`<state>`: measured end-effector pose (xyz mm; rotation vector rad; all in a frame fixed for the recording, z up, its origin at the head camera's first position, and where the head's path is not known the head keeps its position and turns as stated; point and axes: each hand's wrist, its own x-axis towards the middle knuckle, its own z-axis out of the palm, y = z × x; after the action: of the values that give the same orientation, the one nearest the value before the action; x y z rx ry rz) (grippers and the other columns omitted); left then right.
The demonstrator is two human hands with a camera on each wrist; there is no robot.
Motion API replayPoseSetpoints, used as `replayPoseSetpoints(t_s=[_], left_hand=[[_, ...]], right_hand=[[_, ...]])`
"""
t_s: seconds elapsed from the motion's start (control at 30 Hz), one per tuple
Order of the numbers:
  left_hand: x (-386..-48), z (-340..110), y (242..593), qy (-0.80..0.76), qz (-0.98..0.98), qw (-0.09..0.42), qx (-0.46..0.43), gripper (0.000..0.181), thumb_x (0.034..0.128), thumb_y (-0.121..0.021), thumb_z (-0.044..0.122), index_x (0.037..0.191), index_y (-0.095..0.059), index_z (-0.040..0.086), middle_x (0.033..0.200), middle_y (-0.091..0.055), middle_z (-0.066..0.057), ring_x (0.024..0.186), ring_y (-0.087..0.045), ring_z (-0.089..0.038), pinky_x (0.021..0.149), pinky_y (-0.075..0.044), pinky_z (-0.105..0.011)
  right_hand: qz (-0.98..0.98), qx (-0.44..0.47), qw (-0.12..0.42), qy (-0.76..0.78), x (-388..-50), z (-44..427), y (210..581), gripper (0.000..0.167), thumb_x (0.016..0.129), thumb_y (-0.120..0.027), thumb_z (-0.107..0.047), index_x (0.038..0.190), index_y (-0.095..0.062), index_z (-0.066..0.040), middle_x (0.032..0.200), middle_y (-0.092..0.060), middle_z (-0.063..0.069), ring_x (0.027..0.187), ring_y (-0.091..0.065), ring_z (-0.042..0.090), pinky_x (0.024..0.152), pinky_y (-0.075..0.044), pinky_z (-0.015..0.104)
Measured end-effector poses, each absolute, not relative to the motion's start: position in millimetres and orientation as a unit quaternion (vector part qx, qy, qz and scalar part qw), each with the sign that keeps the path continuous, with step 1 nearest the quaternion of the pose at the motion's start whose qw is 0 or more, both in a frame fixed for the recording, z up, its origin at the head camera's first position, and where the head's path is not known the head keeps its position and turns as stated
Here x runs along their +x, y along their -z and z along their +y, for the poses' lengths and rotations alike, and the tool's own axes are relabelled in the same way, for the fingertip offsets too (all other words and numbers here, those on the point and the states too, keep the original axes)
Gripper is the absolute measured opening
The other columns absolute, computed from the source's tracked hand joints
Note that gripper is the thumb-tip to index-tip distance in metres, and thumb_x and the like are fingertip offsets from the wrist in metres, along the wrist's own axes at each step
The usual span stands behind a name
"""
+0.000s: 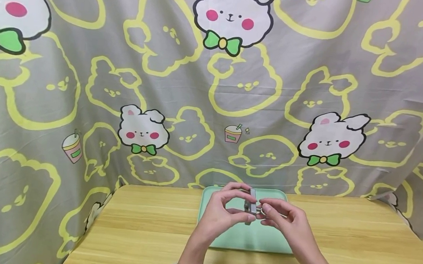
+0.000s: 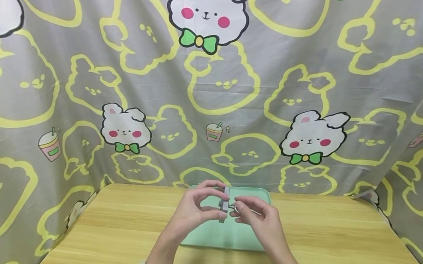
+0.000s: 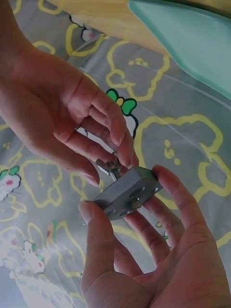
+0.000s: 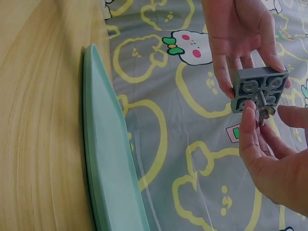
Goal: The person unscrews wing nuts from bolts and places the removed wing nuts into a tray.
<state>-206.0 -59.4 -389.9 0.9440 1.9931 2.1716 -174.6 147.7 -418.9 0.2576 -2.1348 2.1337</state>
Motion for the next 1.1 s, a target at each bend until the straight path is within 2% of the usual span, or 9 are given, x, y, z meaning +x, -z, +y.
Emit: replayPoseSetpoints(t_s=[0.13, 0.3, 0.5, 0.87, 1.1], left_hand=[[-205.9, -58.5, 389.7, -0.692, 0.655, 0.025, 0.303, 0.029, 0.0783, -0.083, -0.01, 0.105, -0.077, -0.002, 0.133, -0.055, -0.015, 0.116, -0.06, -0.024, 0.077, -0.065, -0.042], [-205.3, -57.3, 389.5, -0.686, 0.66, 0.025, 0.306, 0.029, 0.0779, -0.083, -0.011, 0.105, -0.077, -0.003, 0.132, -0.056, -0.014, 0.111, -0.063, -0.023, 0.076, -0.065, -0.041], [-205.5, -56.7, 390.3, -0.681, 0.661, 0.025, 0.314, 0.03, 0.0785, -0.084, -0.01, 0.107, -0.076, -0.004, 0.132, -0.056, -0.014, 0.111, -0.063, -0.023, 0.076, -0.065, -0.04], [-204.9, -55.5, 390.9, -0.683, 0.658, 0.015, 0.317, 0.029, 0.0774, -0.083, -0.011, 0.104, -0.077, -0.002, 0.131, -0.057, -0.01, 0.106, -0.066, -0.021, 0.073, -0.065, -0.043], [-205.1, -55.4, 391.0, -0.682, 0.659, 0.021, 0.316, 0.029, 0.0778, -0.083, -0.01, 0.105, -0.075, -0.007, 0.132, -0.056, -0.014, 0.111, -0.063, -0.021, 0.075, -0.065, -0.042]], right_hand=[[-0.697, 0.062, 0.031, -0.714, -175.0, 148.2, 418.3, 0.041, 0.102, -0.066, -0.023, 0.128, -0.064, 0.008, 0.112, -0.073, 0.015, 0.097, -0.075, 0.028, 0.087, -0.063, 0.037], [-0.696, 0.056, 0.021, -0.715, -174.3, 147.6, 417.9, 0.043, 0.102, -0.067, -0.023, 0.128, -0.063, 0.011, 0.11, -0.073, 0.017, 0.095, -0.075, 0.026, 0.086, -0.063, 0.036], [-0.69, 0.052, 0.007, -0.722, -174.2, 148.1, 417.6, 0.043, 0.102, -0.067, -0.022, 0.128, -0.063, 0.011, 0.11, -0.073, 0.017, 0.094, -0.075, 0.025, 0.086, -0.063, 0.036], [-0.685, 0.049, 0.004, -0.727, -176.0, 147.9, 418.4, 0.042, 0.099, -0.07, -0.018, 0.126, -0.063, 0.013, 0.104, -0.075, 0.017, 0.09, -0.076, 0.025, 0.084, -0.063, 0.037], [-0.687, 0.05, 0.01, -0.725, -175.4, 149.0, 417.9, 0.043, 0.099, -0.071, -0.016, 0.128, -0.062, 0.014, 0.103, -0.076, 0.015, 0.089, -0.076, 0.023, 0.085, -0.063, 0.036]])
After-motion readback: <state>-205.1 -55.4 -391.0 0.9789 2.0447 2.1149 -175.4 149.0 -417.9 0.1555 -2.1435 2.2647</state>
